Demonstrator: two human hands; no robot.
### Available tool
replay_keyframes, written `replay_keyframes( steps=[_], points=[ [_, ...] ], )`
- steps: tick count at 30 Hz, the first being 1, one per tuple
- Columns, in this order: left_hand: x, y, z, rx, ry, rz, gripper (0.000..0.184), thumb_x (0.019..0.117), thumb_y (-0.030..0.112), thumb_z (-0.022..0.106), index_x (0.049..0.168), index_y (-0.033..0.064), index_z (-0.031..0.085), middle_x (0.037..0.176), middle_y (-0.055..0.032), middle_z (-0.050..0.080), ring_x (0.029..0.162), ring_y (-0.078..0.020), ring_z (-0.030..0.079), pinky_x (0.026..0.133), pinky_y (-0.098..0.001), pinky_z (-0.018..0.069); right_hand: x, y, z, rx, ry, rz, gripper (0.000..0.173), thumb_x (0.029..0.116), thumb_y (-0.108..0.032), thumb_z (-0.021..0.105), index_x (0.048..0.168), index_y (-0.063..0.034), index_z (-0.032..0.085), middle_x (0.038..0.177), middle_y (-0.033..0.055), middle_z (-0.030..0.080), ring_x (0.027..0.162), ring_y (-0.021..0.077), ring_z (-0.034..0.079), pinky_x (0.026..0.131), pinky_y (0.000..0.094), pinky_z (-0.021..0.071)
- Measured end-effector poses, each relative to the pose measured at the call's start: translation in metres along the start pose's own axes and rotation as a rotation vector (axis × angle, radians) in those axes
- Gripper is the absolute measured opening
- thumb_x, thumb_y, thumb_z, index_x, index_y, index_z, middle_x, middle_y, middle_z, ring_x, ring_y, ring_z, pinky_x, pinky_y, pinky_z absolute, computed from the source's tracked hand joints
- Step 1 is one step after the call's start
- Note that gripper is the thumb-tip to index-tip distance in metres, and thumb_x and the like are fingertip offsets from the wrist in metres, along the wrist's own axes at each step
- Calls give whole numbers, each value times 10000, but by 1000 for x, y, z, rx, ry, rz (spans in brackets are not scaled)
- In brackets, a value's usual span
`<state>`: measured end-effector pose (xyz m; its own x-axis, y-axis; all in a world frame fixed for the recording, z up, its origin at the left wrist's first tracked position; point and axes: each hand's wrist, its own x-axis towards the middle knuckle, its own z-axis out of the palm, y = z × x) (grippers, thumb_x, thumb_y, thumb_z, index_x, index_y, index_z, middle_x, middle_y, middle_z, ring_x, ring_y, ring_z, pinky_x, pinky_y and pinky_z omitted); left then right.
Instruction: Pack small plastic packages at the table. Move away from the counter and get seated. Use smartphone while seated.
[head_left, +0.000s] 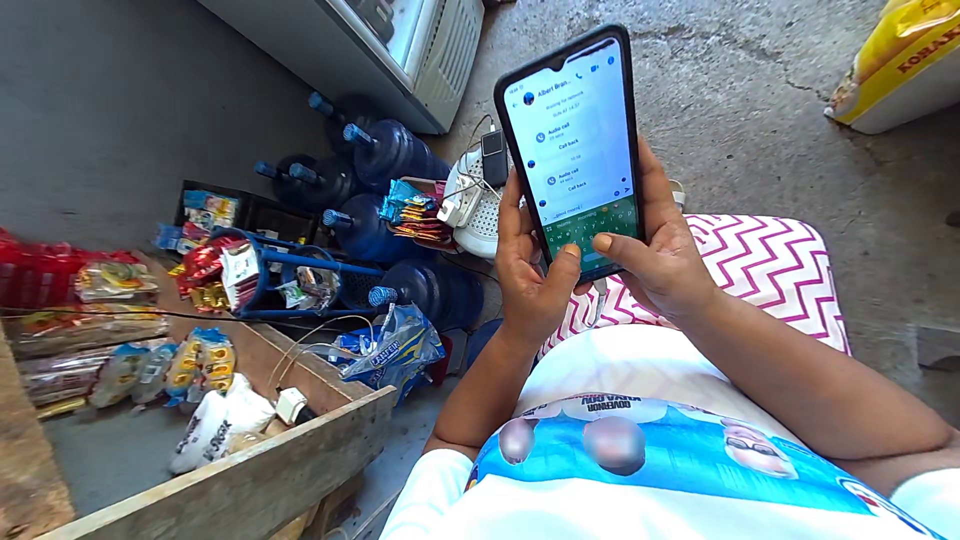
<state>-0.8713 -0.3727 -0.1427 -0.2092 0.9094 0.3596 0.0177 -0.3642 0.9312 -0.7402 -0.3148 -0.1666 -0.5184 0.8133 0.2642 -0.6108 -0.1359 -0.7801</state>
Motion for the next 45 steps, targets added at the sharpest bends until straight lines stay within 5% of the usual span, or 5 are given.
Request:
replay_keyframes(
  steps=[16, 21, 31, 41, 45],
  points=[
    [-1, -2, -2, -19, -22, -1, 831, 831, -82, 463, 1583, 34, 129, 1318, -39, 572, 1054, -59, 657, 796, -235, 596, -1, -1, -3, -23, -33, -9, 902, 811, 105, 439, 1614, -146, 114, 1395, -9, 539, 1158, 98, 648, 808, 265, 629],
    [-1, -3, -2, -16, -21, -2, 837, 827, -73, 467, 1584, 34, 126, 1309, -42, 572, 1041, -63, 661, 777, -236, 600, -1, 0, -4, 5, -27, 3, 886, 825, 103, 423, 1615, -161, 119, 1372, 4, 566, 1104, 119, 680, 691, 269, 643],
    [-1, -3, 0, -18, -4, -24, 788, 859, -74, 462, 1579, 55, 169, 1314, -42, 574, 1048, -76, 664, 774, -247, 605, -1, 1, -3, 46, 15, 6, 655, 1026, -77, 443, 1607, -178, 160, 1390, -19, 547, 1172, 118, 650, 860, 294, 628],
    [0, 1, 10, 26, 91, -73, 717, 956, -58, 508, 1579, 49, 169, 1287, -57, 598, 986, -72, 690, 762, -234, 610, 0, 3, -3, 68, 5, -2, 691, 996, -108, 473, 1604, -155, 149, 1400, -30, 533, 1220, 97, 612, 963, 282, 579],
    [-1, 0, 8, 4, 73, -61, 690, 969, -38, 487, 1577, 51, 174, 1291, -57, 593, 989, -76, 689, 747, -237, 613, 0, 3, -5, 100, -7, 15, 714, 962, -96, 465, 1608, -170, 170, 1395, -1, 549, 1181, 127, 645, 831, 282, 630]
  ],
)
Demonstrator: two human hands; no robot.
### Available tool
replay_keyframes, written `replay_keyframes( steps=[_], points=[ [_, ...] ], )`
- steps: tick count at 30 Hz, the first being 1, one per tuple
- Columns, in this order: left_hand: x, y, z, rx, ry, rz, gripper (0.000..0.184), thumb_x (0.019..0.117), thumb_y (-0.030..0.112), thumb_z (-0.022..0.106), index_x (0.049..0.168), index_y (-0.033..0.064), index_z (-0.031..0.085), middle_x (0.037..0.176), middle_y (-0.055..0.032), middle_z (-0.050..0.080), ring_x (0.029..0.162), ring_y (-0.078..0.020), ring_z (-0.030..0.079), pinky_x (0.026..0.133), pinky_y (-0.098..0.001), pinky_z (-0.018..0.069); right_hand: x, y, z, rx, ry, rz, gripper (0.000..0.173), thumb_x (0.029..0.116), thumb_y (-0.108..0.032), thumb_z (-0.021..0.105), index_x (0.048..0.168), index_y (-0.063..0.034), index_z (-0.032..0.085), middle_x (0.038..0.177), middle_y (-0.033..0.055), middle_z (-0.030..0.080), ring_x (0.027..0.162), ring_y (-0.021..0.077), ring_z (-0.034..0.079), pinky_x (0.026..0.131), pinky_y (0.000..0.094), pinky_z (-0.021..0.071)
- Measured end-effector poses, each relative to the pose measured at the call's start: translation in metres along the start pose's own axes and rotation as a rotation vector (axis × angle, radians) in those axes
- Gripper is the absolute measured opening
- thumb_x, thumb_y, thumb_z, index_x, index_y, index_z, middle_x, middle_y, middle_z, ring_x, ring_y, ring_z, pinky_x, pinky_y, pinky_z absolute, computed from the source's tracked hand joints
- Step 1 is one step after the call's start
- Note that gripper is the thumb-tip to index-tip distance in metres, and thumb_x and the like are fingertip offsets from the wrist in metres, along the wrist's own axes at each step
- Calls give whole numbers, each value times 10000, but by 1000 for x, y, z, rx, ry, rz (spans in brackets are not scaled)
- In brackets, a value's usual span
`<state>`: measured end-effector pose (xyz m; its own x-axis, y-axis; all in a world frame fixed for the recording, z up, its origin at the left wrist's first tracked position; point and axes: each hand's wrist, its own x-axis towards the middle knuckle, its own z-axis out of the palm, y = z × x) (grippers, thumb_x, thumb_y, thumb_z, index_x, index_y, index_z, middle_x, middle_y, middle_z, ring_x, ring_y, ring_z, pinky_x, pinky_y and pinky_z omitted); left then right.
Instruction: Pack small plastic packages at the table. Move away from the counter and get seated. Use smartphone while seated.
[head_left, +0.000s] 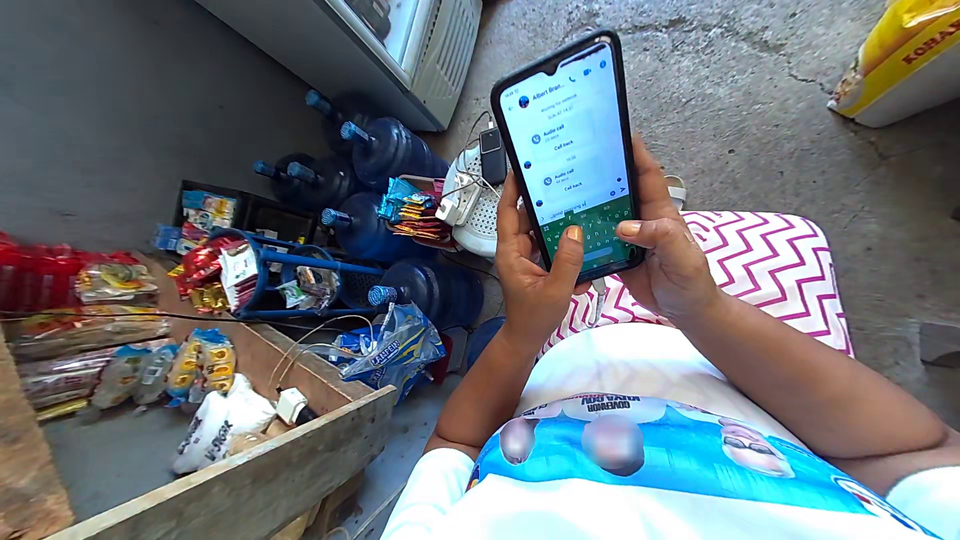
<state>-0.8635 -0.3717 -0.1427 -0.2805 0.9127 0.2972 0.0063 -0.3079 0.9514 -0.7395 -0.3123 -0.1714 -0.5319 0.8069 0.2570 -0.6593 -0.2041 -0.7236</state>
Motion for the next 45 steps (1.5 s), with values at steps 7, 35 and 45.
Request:
replay_keyframes(
  steps=[7, 35, 45],
  points=[
    [0, -2, -8, -61, -87, 35, 706, 968, 69, 483, 1576, 85, 123, 1321, 8, 567, 1040, -40, 659, 780, -223, 600, 0, -2, -4, 34, -75, 7, 806, 872, 14, 396, 1614, -187, 151, 1391, 13, 553, 1156, 158, 661, 693, 317, 648],
    [3, -4, -15, -81, -296, 36, 1008, 807, -101, 495, 1605, 137, -72, 1431, -64, 460, 1076, -104, 646, 689, -241, 607, 1, -10, -7, -67, -89, -73, 842, 830, 41, 385, 1615, -123, 132, 1428, 16, 527, 1227, 135, 619, 902, 322, 612],
    [2, -5, -15, -112, -281, 31, 985, 825, -86, 494, 1603, 160, -57, 1415, -36, 475, 1094, -89, 641, 725, -242, 610, 1, -9, -10, -54, -123, -88, 844, 829, 66, 364, 1618, -94, 110, 1444, 28, 511, 1252, 130, 596, 993, 319, 563]
  ],
)
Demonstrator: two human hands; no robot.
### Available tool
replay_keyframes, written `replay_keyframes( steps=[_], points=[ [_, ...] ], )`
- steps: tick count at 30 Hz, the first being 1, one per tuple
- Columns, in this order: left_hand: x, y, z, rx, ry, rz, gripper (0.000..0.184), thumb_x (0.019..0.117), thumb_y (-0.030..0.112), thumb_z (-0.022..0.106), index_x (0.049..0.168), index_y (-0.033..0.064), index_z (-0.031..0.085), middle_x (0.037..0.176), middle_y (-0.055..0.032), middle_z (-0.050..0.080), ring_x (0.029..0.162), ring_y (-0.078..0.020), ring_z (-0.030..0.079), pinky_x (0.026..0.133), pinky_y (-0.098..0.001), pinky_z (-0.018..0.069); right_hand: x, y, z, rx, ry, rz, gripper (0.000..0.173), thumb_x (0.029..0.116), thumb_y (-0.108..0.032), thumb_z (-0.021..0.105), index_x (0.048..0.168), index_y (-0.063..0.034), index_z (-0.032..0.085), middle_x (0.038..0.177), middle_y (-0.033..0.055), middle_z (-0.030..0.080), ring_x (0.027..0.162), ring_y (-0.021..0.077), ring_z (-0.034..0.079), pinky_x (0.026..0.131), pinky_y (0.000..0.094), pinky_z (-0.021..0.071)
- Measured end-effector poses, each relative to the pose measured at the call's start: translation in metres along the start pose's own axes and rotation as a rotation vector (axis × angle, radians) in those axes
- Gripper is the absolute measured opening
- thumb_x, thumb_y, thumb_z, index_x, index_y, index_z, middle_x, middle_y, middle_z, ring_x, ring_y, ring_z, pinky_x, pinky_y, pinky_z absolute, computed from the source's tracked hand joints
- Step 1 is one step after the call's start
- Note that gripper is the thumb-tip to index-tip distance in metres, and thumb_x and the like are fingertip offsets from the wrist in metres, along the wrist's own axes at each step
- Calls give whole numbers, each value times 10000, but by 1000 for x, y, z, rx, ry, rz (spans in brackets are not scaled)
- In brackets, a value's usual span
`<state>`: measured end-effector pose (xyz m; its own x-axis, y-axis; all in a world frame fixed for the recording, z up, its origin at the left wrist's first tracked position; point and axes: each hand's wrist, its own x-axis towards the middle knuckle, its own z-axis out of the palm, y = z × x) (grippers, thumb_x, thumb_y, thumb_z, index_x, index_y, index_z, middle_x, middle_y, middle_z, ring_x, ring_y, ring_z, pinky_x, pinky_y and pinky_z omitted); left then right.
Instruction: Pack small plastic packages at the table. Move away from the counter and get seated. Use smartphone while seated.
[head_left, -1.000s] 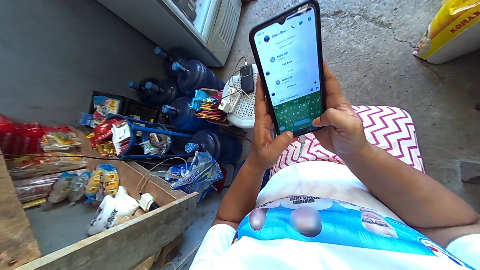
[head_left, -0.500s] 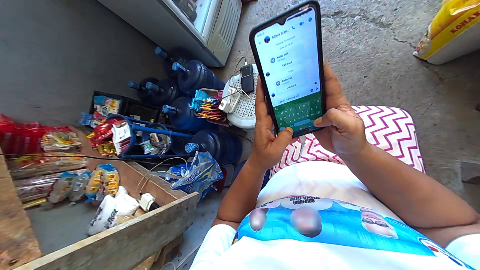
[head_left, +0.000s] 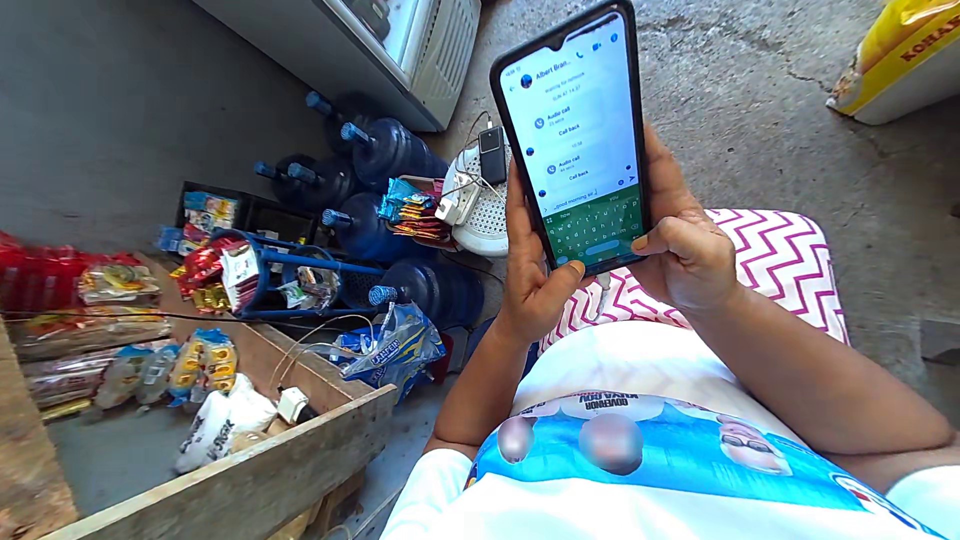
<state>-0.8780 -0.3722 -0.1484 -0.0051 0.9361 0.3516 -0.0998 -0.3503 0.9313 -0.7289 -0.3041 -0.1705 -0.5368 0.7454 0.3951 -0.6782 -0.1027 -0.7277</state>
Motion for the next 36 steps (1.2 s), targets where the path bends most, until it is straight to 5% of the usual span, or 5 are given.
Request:
replay_keyframes(
  steps=[10, 14, 23, 27, 36],
  points=[
    [0, -1, 1, 39, -6, 31, 985, 836, -37, 526, 1602, 141, -67, 1445, -20, 438, 1134, -72, 613, 778, -241, 601, -1, -1, 3, 11, 12, 2, 829, 870, 40, 407, 1621, -115, 91, 1455, -13, 496, 1273, 107, 576, 1011, 304, 553],
    [-1, 0, 1, 55, 6, 29, 944, 845, -37, 504, 1604, 114, -36, 1430, -31, 462, 1144, -87, 615, 804, -265, 602, -1, 0, 5, -32, 67, 34, 824, 872, 56, 425, 1612, -137, 119, 1395, -8, 544, 1155, 119, 658, 718, 276, 645],
    [-1, 1, -2, 59, 52, 70, 828, 916, 15, 472, 1603, 93, 16, 1379, -15, 505, 1120, -57, 612, 888, -246, 569, -3, 1, 9, -33, 69, 60, 801, 902, 38, 476, 1607, -168, 157, 1351, -21, 581, 1088, 116, 686, 686, 280, 649],
    [-1, 1, -2, 49, 42, 70, 859, 892, -14, 466, 1608, 102, 6, 1396, -28, 497, 1108, -63, 617, 860, -240, 575, -2, 1, 9, -62, 65, 53, 808, 902, 55, 456, 1615, -142, 129, 1378, -18, 558, 1139, 101, 659, 803, 275, 636],
    [0, 3, -1, 62, 50, 51, 898, 862, -37, 465, 1611, 102, -10, 1367, -37, 517, 1071, -70, 637, 806, -246, 592, -1, -2, 11, -61, 79, 69, 852, 847, 91, 411, 1615, -151, 134, 1365, -4, 568, 1099, 111, 680, 678, 273, 645]
  ],
)
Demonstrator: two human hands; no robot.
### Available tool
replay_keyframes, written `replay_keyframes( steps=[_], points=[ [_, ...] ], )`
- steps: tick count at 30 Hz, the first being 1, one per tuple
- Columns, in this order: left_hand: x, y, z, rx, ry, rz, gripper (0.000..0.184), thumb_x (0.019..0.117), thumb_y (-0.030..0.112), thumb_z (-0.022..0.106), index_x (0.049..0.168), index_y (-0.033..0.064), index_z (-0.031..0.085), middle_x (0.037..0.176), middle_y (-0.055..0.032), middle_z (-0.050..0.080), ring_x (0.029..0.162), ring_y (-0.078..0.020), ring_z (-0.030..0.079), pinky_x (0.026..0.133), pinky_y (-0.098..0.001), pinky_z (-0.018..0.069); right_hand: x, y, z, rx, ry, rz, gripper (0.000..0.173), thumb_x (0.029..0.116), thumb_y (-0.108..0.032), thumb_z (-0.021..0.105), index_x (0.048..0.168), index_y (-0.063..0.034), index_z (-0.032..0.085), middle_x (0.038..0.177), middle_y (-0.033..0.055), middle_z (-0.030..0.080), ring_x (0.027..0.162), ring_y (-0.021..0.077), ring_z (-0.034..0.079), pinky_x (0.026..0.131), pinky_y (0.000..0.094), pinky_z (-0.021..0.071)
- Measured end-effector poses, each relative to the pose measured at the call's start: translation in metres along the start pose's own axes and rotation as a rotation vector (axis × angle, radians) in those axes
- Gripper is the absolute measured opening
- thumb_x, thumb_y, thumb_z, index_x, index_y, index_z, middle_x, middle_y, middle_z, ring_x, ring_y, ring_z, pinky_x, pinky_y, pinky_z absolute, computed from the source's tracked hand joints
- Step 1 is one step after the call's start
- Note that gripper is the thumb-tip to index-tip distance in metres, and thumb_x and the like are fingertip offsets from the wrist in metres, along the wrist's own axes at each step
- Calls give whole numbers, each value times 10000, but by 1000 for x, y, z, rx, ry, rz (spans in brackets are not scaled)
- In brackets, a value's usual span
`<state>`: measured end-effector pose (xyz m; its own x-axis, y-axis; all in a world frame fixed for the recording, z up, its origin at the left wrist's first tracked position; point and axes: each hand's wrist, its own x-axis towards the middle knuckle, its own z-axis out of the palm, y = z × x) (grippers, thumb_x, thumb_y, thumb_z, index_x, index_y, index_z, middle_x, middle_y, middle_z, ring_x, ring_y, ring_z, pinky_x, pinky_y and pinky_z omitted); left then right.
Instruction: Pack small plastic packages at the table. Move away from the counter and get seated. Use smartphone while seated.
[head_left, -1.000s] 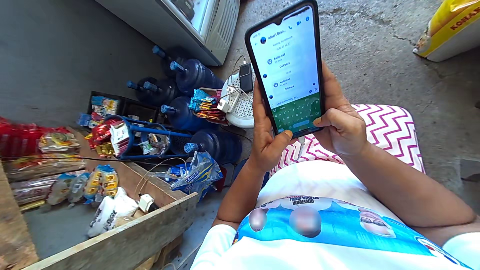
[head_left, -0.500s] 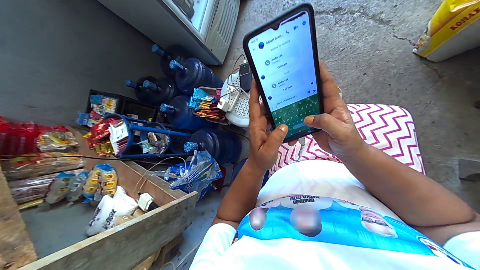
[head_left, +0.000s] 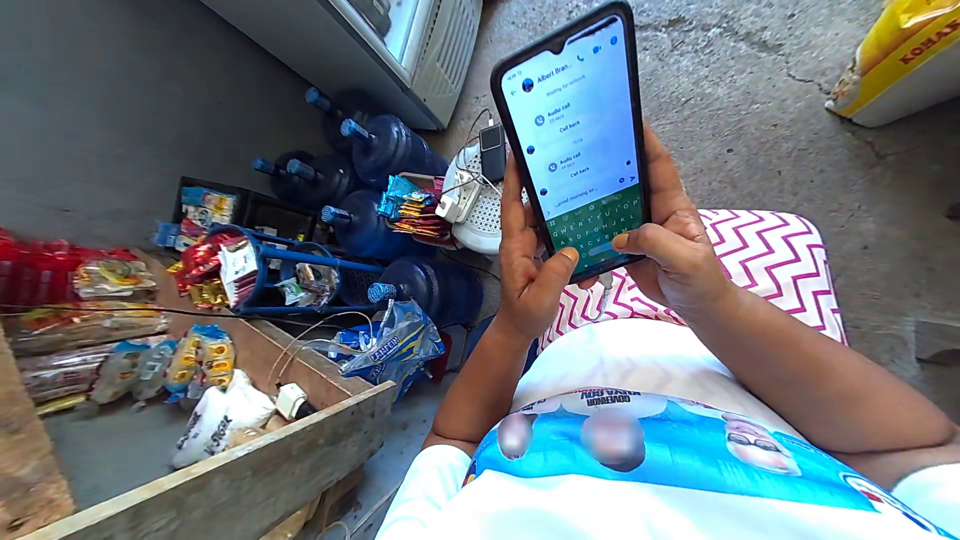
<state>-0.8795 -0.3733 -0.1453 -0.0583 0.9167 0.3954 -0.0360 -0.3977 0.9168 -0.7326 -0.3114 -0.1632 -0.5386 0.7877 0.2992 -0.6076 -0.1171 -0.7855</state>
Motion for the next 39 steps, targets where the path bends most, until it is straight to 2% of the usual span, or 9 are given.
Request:
replay_keyframes(
  steps=[2, 6, 14, 18, 21, 25, 31, 34, 39],
  points=[
    [0, 0, 0, -3, 4, 5, 906, 848, -50, 463, 1611, 101, 0, 1361, -51, 530, 1052, -83, 652, 767, -254, 605, 0, 0, 0, 1, -4, -3, 832, 874, 85, 427, 1614, -156, 132, 1370, -7, 564, 1105, 109, 676, 708, 268, 643],
    [0, 0, 0, 15, -9, 19, 891, 855, -69, 455, 1605, 73, -3, 1369, -48, 513, 1092, -71, 627, 857, -249, 578, 0, 0, 1, 2, 7, -6, 787, 934, 53, 464, 1614, -161, 131, 1352, -10, 576, 1088, 114, 685, 722, 280, 649],
    [-1, 0, 2, 39, 1, 18, 907, 843, -65, 464, 1609, 57, -6, 1381, -52, 510, 1106, -69, 620, 877, -249, 570, -1, 1, 0, 14, 33, -9, 645, 1019, -52, 409, 1605, -170, 165, 1364, -28, 569, 1127, 108, 672, 794, 289, 644],
    [-1, -1, 1, 22, -9, 12, 904, 850, -64, 469, 1612, 80, 4, 1399, -45, 505, 1131, -76, 618, 885, -259, 574, -1, 3, -2, 45, 9, -24, 703, 971, -16, 413, 1607, -152, 146, 1399, -29, 544, 1185, 107, 639, 884, 294, 617],
    [-1, -1, 1, 29, -11, 18, 898, 847, -60, 468, 1610, 78, 16, 1398, -38, 508, 1135, -69, 613, 911, -257, 560, -1, 3, -2, 37, 0, -39, 819, 856, 78, 399, 1606, -135, 148, 1377, -28, 559, 1153, 95, 653, 811, 279, 632],
    [-1, -3, 3, 53, -2, 32, 868, 862, -66, 450, 1605, 54, 19, 1393, -48, 505, 1130, -68, 611, 911, -251, 558, -1, 2, -3, -7, 6, -40, 842, 843, 101, 398, 1609, -124, 131, 1382, -27, 552, 1160, 80, 646, 835, 269, 625],
    [-1, -3, 4, 59, -1, 34, 851, 871, -70, 435, 1603, 51, 18, 1395, -54, 497, 1150, -71, 601, 938, -257, 547, -2, 5, -5, 30, -3, -35, 750, 982, -40, 542, 1605, -164, 142, 1376, -42, 571, 1146, 103, 664, 803, 268, 639],
    [-1, -3, 3, 41, -16, 28, 870, 876, -31, 466, 1608, 68, 6, 1391, -42, 497, 1150, -63, 595, 944, -255, 542, -1, 5, -4, 45, 17, -19, 738, 1001, -53, 570, 1605, -185, 167, 1344, -8, 599, 1082, 131, 700, 689, 275, 654],
    [-1, -4, 3, 25, -18, 23, 876, 875, -42, 464, 1607, 64, -4, 1410, -40, 492, 1160, -64, 594, 948, -259, 543, -2, 5, -7, 41, -10, -16, 753, 980, -49, 542, 1610, -187, 151, 1363, -19, 585, 1105, 122, 687, 698, 273, 651]
  ],
)
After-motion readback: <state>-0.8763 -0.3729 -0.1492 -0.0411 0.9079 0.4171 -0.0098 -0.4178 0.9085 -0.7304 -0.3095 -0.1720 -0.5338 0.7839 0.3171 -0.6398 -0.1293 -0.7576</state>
